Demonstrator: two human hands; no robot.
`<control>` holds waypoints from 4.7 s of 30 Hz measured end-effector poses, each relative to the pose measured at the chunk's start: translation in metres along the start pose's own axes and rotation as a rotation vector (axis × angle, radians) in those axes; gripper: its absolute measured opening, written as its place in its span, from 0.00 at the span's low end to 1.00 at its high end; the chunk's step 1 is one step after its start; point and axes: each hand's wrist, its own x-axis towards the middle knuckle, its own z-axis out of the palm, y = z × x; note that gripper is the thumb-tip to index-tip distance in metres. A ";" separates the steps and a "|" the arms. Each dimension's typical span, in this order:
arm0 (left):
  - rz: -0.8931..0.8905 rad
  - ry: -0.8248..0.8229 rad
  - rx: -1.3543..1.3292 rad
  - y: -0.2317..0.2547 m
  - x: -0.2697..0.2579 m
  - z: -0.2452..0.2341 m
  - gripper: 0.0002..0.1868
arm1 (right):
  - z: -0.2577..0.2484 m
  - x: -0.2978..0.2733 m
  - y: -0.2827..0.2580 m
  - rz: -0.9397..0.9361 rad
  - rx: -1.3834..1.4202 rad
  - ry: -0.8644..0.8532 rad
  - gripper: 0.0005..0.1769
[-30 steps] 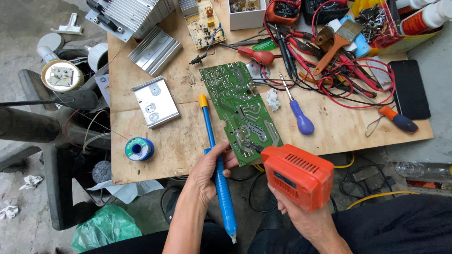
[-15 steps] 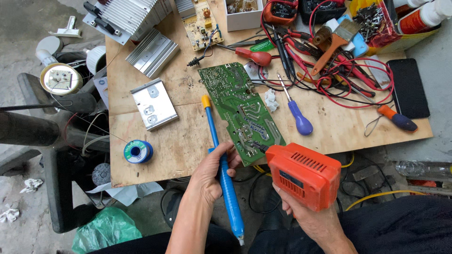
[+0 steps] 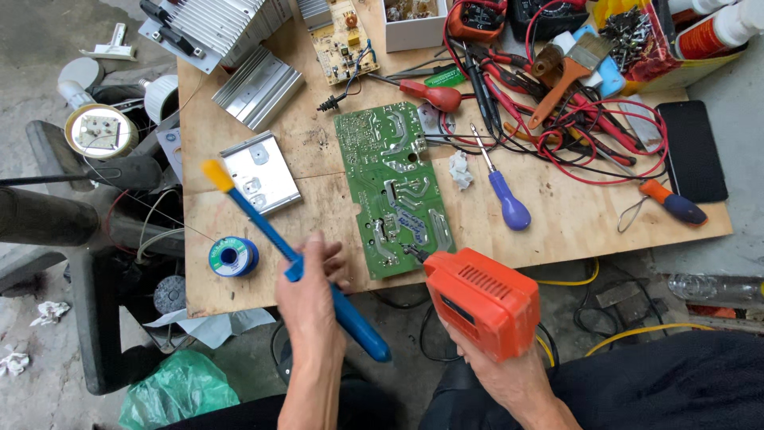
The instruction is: The person uses a heat gun to apply heat to a green circuit board while holding a soldering iron. They then use the soldering iron to apply solder to specific points on the board. The person flips the board over and continues applying heat with the heat gun.
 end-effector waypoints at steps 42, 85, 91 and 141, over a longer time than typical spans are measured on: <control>0.533 0.150 -0.650 0.044 0.036 0.032 0.16 | 0.021 0.023 0.048 0.103 0.045 0.024 0.24; 0.668 0.262 -0.481 0.069 0.021 0.002 0.16 | -0.011 0.034 0.092 -0.256 0.221 0.484 0.51; 0.500 0.116 0.211 0.041 0.053 -0.014 0.27 | -0.055 0.036 0.072 -0.030 0.509 0.638 0.15; -0.134 -0.639 -0.092 -0.078 0.034 -0.012 0.12 | 0.026 0.068 0.003 0.214 0.747 0.251 0.33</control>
